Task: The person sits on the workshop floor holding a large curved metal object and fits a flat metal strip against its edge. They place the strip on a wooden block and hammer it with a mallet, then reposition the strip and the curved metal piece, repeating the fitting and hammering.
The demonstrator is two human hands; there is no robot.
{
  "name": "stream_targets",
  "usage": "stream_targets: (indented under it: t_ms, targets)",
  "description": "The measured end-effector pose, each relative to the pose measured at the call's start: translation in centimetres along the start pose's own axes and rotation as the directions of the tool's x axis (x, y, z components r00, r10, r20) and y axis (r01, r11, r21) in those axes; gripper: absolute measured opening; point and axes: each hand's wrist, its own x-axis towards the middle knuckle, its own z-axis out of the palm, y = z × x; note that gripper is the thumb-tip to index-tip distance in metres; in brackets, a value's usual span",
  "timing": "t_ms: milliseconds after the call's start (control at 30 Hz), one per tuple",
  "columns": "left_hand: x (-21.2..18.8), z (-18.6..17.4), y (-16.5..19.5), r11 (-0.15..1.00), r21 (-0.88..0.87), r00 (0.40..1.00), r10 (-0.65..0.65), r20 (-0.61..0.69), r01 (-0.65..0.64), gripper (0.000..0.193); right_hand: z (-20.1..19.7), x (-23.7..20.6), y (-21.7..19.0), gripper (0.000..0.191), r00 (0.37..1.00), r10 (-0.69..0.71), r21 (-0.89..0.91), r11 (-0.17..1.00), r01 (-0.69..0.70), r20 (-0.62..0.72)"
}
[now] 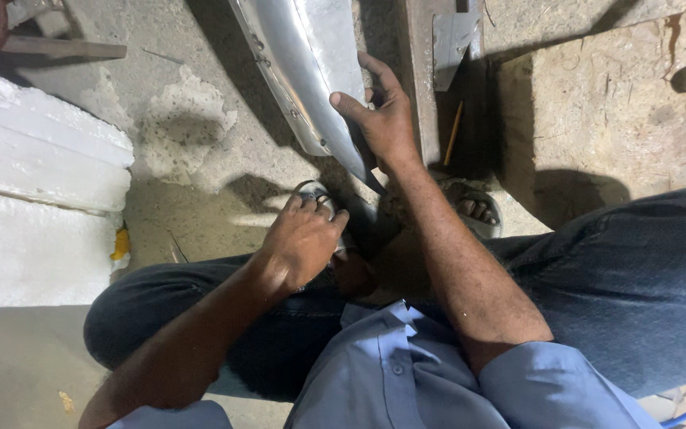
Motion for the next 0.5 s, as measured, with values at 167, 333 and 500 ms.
stream_targets:
  t_ms: [167, 333, 500]
  targets:
    - [0.2, -0.01, -0.03, 1.0, -0.024, 0.999, -0.009, -0.039, 0.008, 0.055, -0.2, 0.02, 0.17, 0.078, 1.0, -0.009, 0.025, 1.0, 0.008, 0.018]
    - [0.23, 0.19, -0.06, 1.0, -0.005, 1.0, -0.014, 0.014, 0.015, 0.057, -0.09, 0.0, 0.4, 0.077, 1.0, -0.01, -0.014, 1.0, 0.009, -0.007]
    - [0.14, 0.43, -0.22, 0.999, -0.033, 1.0, -0.013, -0.005, 0.013, 0.059, 0.05, 0.05, 0.48, 0.076, 0.999, -0.045, -0.017, 0.999, 0.045, -0.009]
